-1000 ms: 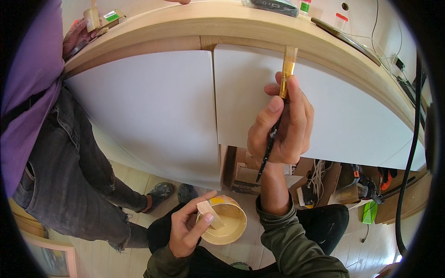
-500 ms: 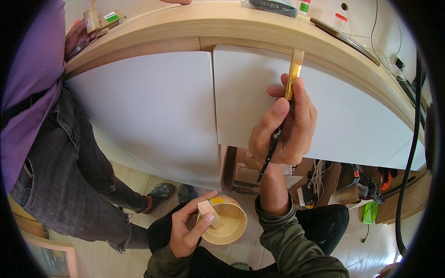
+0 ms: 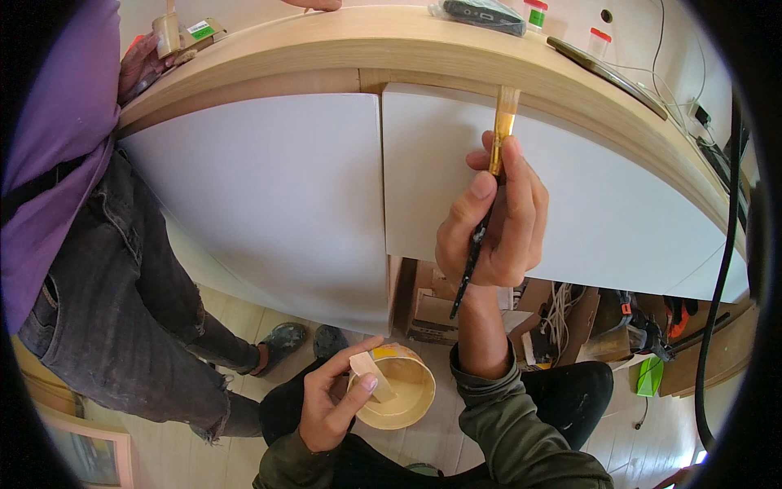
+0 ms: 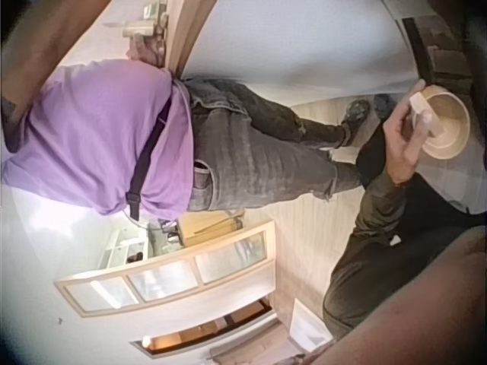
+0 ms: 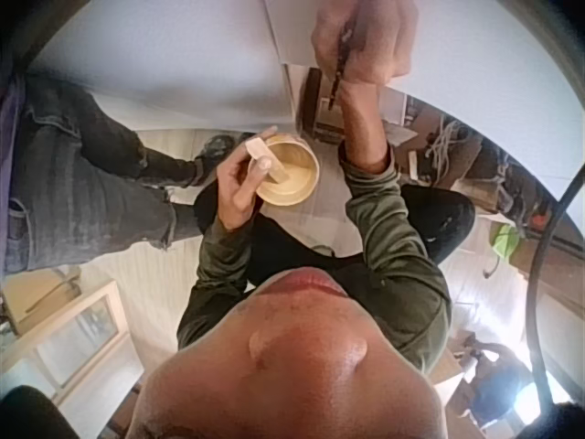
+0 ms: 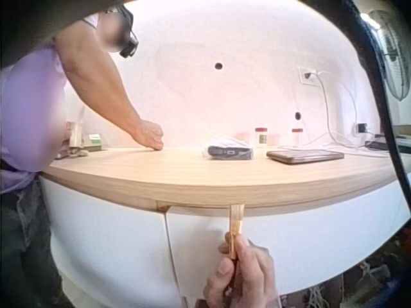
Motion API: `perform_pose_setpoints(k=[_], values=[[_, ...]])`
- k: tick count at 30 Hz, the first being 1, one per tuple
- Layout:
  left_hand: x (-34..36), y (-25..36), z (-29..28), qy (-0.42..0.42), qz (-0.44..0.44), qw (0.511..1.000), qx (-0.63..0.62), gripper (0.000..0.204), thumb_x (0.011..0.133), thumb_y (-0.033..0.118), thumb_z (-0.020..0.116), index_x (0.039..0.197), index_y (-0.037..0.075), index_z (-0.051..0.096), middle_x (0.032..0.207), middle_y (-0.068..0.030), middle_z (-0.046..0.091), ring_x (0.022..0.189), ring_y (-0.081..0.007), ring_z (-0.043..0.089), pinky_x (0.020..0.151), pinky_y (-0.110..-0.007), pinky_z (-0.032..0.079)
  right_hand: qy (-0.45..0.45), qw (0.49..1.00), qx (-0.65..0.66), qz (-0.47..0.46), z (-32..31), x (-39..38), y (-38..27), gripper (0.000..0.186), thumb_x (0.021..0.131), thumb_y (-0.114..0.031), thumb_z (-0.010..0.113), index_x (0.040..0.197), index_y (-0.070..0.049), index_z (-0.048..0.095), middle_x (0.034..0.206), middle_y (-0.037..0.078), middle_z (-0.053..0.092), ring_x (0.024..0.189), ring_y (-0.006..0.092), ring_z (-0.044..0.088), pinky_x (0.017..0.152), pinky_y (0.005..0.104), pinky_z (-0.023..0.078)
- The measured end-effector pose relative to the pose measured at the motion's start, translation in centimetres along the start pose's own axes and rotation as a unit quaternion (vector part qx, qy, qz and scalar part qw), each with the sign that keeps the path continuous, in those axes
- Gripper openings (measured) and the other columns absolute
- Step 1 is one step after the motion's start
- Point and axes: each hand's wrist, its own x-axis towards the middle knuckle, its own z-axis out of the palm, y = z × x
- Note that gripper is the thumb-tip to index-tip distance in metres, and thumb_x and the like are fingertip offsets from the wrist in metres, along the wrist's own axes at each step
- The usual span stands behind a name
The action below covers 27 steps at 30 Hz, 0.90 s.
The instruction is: The person applies a light-colored wood finish to the curved edge of a white cabinet using a small brush. They repeatedly dip the brush into a small container, stir the finish, and brush along the trim, occasionally wiping excess with a wooden stick.
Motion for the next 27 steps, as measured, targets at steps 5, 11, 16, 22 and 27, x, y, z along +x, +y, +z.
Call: perform_pose_setpoints(k=[5, 11, 16, 22, 27], values=[[0.0, 0.0, 0.0, 0.002, -0.002, 1.0, -0.005, 0.048, 0.094, 0.01, 0.059, 0.137, -0.009, 0.049, 0.124, -0.0175, 0.062, 0.114, -0.0193, 0.058, 0.101, -0.032, 0.044, 0.004, 1.0, 0.017, -0.012, 0.2, -0.1, 0.3, 0.034, 0.086, 0.009, 0.061, 0.12, 0.012, 0.061, 0.098, 0.021, 0.067, 0.079, 0.0238, 0.066, 0.071, 0.0298, 0.055], [0.1, -0.1, -0.1, -0.003, -0.003, 1.0, 0.001, 0.048, 0.094, 0.01, 0.06, 0.137, -0.009, 0.049, 0.124, -0.0173, 0.062, 0.114, -0.0192, 0.058, 0.101, -0.032, 0.044, 0.005, 1.0, 0.007, 0.004, 0.0, -0.1, -0.1, 0.032, 0.097, 0.0, 0.052, 0.126, 0.013, 0.055, 0.107, 0.025, 0.064, 0.082, 0.0231, 0.069, 0.074, 0.0319, 0.058], [0.2, -0.2, -0.1, 0.001, -0.005, 1.0, -0.003, 0.049, 0.095, 0.011, 0.06, 0.137, -0.01, 0.048, 0.125, -0.0175, 0.061, 0.114, -0.0194, 0.057, 0.101, -0.032, 0.044, 0.016, 1.0, 0.002, 0.009, 0.2, -0.1, -0.1, 0.031, 0.098, 0.0, 0.051, 0.126, 0.013, 0.054, 0.109, 0.025, 0.063, 0.082, 0.0231, 0.069, 0.074, 0.0322, 0.058], [0.2, -0.1, 0.0, -0.001, -0.008, 1.0, -0.005, 0.049, 0.095, 0.011, 0.059, 0.138, -0.01, 0.048, 0.126, -0.0179, 0.061, 0.115, -0.0196, 0.057, 0.102, -0.032, 0.043, 0.025, 0.999, 0.014, 0.029, 0.1, -0.2, -0.1, 0.032, 0.099, -0.002, 0.052, 0.126, 0.013, 0.054, 0.109, 0.026, 0.063, 0.083, 0.0232, 0.068, 0.074, 0.0324, 0.059], [0.3, -0.5, -0.1, -0.001, -0.013, 1.0, 0.0, 0.05, 0.095, 0.012, 0.06, 0.138, -0.009, 0.047, 0.126, -0.0178, 0.061, 0.116, -0.0198, 0.056, 0.103, -0.032, 0.043, 0.043, 0.997, 0.023, 0.061, -1.0, -0.3, -0.1, 0.034, 0.096, -0.002, 0.057, 0.128, 0.009, 0.055, 0.105, 0.022, 0.066, 0.08, 0.023, 0.068, 0.074, 0.0322, 0.058]])
